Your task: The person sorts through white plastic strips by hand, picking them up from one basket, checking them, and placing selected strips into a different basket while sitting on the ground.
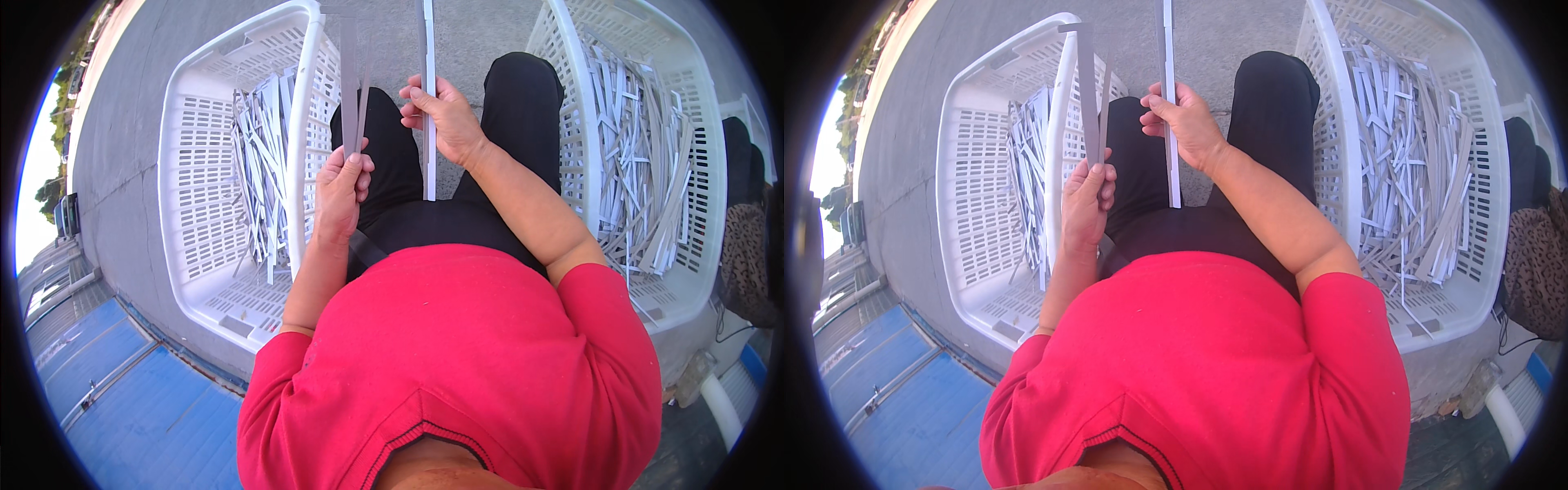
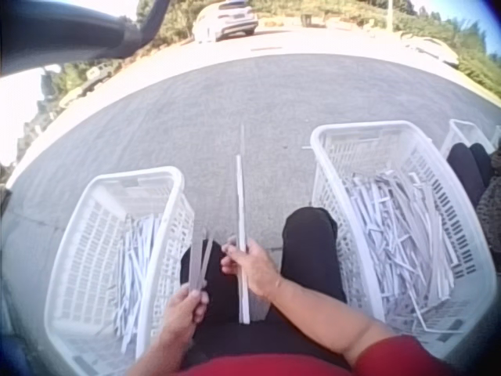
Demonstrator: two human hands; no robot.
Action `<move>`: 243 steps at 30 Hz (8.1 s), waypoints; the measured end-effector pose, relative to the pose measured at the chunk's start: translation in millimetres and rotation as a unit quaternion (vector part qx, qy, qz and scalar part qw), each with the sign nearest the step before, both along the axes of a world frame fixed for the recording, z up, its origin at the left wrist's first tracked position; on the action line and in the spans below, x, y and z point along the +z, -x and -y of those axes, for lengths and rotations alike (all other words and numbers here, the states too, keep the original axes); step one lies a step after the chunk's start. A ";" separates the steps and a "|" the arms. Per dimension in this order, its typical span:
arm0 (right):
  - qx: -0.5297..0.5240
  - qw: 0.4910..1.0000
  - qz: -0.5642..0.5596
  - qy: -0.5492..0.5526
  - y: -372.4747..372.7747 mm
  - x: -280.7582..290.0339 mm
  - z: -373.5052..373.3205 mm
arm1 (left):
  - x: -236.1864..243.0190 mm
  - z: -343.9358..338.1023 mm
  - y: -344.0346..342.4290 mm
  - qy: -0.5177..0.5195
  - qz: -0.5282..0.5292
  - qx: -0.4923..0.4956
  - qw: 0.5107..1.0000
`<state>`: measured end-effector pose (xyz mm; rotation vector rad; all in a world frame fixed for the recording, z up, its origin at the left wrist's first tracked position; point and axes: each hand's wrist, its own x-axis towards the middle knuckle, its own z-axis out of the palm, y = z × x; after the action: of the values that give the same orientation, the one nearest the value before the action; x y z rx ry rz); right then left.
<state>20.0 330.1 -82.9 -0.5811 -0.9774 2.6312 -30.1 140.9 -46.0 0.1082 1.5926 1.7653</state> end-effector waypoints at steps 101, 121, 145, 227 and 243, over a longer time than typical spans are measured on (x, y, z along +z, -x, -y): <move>0.040 0.986 0.078 -0.141 1.0 -11.0 0.9 | -39.7 -27.5 -9.8 -0.015 0.089 -0.065 0.994; 0.027 0.986 0.057 -0.152 -0.8 -7.8 0.9 | -34.1 -40.6 -22.1 -0.034 0.101 -0.172 0.979; 0.096 0.976 0.146 -0.131 -2.9 -7.1 6.4 | -97.5 237.3 122.2 0.399 -0.120 0.207 0.885; -0.455 0.732 0.417 -0.288 -402.0 -133.4 -258.3 | -33.6 63.0 94.5 0.412 -0.323 -0.050 0.851; -0.498 0.677 0.441 -0.317 -353.5 -63.1 -234.0 | -32.3 67.4 90.4 0.394 -0.356 -0.030 0.846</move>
<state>373.5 564.2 -146.0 -1.6275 -1.1744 0.8655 -120.5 73.5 -78.2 0.4453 2.6968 0.9048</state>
